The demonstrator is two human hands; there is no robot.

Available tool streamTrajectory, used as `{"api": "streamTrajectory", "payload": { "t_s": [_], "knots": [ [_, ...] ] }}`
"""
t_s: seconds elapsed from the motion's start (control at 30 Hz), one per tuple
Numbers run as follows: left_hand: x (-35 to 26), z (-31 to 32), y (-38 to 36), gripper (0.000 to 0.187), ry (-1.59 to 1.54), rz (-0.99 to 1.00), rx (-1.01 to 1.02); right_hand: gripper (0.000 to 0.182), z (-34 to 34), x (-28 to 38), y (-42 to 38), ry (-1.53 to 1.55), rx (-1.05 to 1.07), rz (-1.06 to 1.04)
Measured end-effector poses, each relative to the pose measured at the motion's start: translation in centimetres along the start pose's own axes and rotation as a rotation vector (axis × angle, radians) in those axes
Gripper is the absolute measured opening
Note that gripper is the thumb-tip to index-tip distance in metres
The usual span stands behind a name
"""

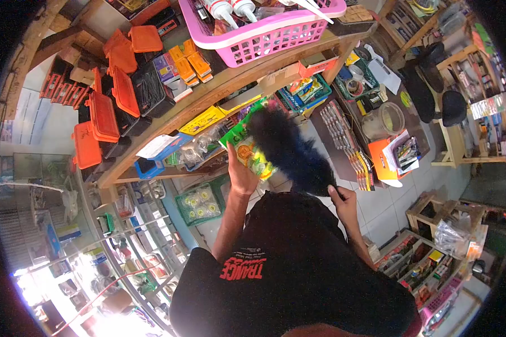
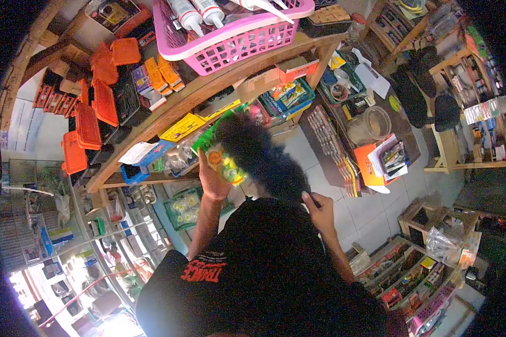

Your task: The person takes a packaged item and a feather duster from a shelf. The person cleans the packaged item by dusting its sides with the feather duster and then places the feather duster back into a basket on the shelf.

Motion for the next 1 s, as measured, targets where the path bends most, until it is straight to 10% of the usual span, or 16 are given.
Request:
{"api": "streamTrajectory", "payload": {
  "t_s": [0.07,0.17,0.27,0.63,0.67,1.0],
  "knots": [
    [-0.5,1.8,0.3,0.059,-0.069,-0.029,0.201,0.043,-0.3,-1.7,0.0,-0.054,0.081,0.028],
    [0.5,3.8,0.3,0.061,-0.037,0.114,-0.192,0.042,-0.2,-0.8,0.1,-0.082,0.100,0.004],
    [-0.1,0.8,-0.2,0.064,0.227,0.095,0.021,0.041,-0.1,-1.3,0.4,-0.045,0.045,0.027],
    [0.7,2.7,-0.4,0.057,0.022,0.199,-0.047,0.046,1.2,1.0,0.3,-0.074,0.064,0.004],
    [0.7,1.0,-0.1,0.060,0.166,0.262,-0.281,0.044,1.1,0.8,0.5,-0.031,0.052,0.055],
    [0.8,0.5,-0.6,0.060,0.426,0.265,-0.139,0.040,0.5,1.0,0.7,0.002,0.082,0.077]
  ]
}}
Point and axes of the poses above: each hand's wrist, its own y-axis towards the middle knuckle, its own z-axis out of the palm, x = y × z, the point moved 2 cm from there along y, towards the middle knuckle, and after that the axes turned 11 degrees about x, right-handed, at the moved point
